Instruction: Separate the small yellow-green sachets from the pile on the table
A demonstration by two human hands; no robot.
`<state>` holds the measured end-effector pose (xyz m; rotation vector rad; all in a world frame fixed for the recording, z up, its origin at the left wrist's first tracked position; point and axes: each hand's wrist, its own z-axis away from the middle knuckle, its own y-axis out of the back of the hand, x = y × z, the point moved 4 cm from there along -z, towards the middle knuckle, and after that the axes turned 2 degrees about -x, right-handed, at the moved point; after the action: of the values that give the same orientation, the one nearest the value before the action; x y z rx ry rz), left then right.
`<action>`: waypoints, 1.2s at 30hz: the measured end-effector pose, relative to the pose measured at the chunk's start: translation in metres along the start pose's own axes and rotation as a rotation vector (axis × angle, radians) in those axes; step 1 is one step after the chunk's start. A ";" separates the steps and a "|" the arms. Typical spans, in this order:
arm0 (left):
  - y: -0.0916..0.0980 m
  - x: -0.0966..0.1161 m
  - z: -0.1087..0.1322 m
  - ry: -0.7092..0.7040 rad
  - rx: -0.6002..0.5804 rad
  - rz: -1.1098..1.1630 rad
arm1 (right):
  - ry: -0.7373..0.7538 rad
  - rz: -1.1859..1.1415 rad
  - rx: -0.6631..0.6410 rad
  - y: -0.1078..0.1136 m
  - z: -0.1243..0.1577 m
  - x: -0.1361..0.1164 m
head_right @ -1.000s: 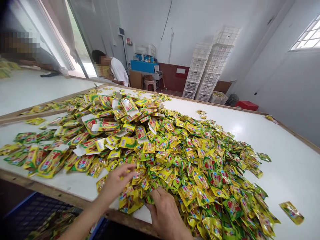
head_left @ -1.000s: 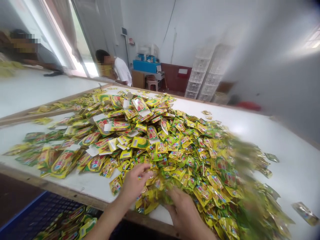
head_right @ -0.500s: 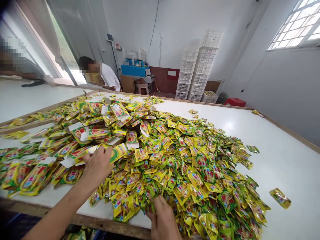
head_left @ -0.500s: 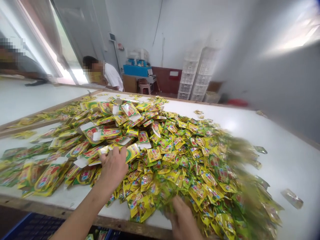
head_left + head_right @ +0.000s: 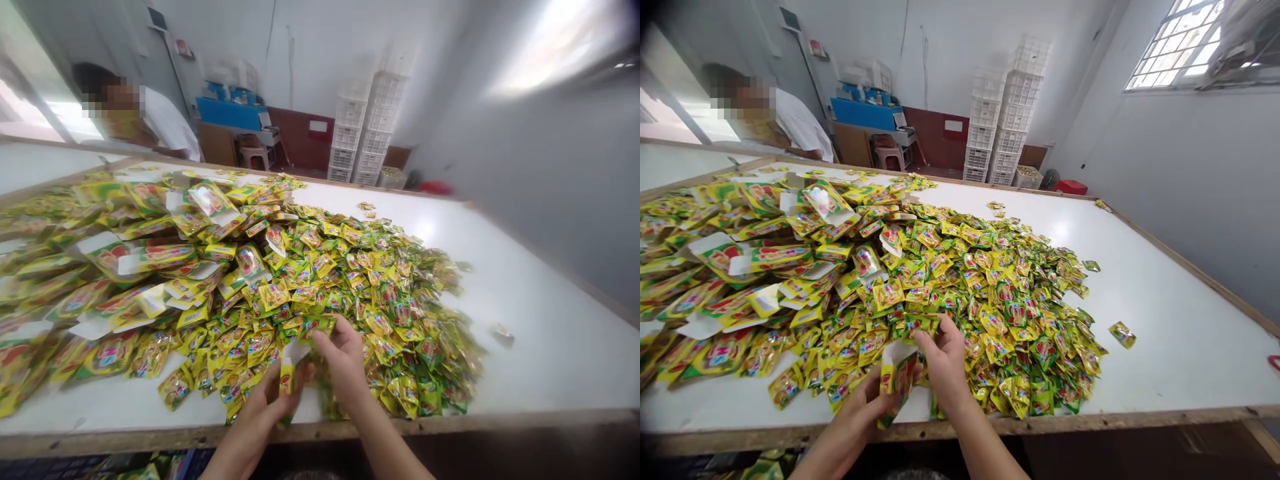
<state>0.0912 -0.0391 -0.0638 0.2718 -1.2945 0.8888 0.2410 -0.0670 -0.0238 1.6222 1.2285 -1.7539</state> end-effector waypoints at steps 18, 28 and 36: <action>0.003 -0.037 -0.018 -0.172 0.039 -0.174 | 0.272 0.742 -0.202 0.020 0.011 -0.007; -0.001 -0.029 -0.014 -0.146 0.020 -0.041 | 0.137 1.195 -0.385 0.008 0.018 -0.012; 0.011 -0.036 -0.013 -0.168 -0.019 -0.126 | 0.091 1.333 -0.584 -0.011 0.020 -0.026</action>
<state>0.0924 -0.0385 -0.1032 0.4152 -1.4238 0.7585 0.2265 -0.0848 0.0018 1.5099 0.3413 -0.4322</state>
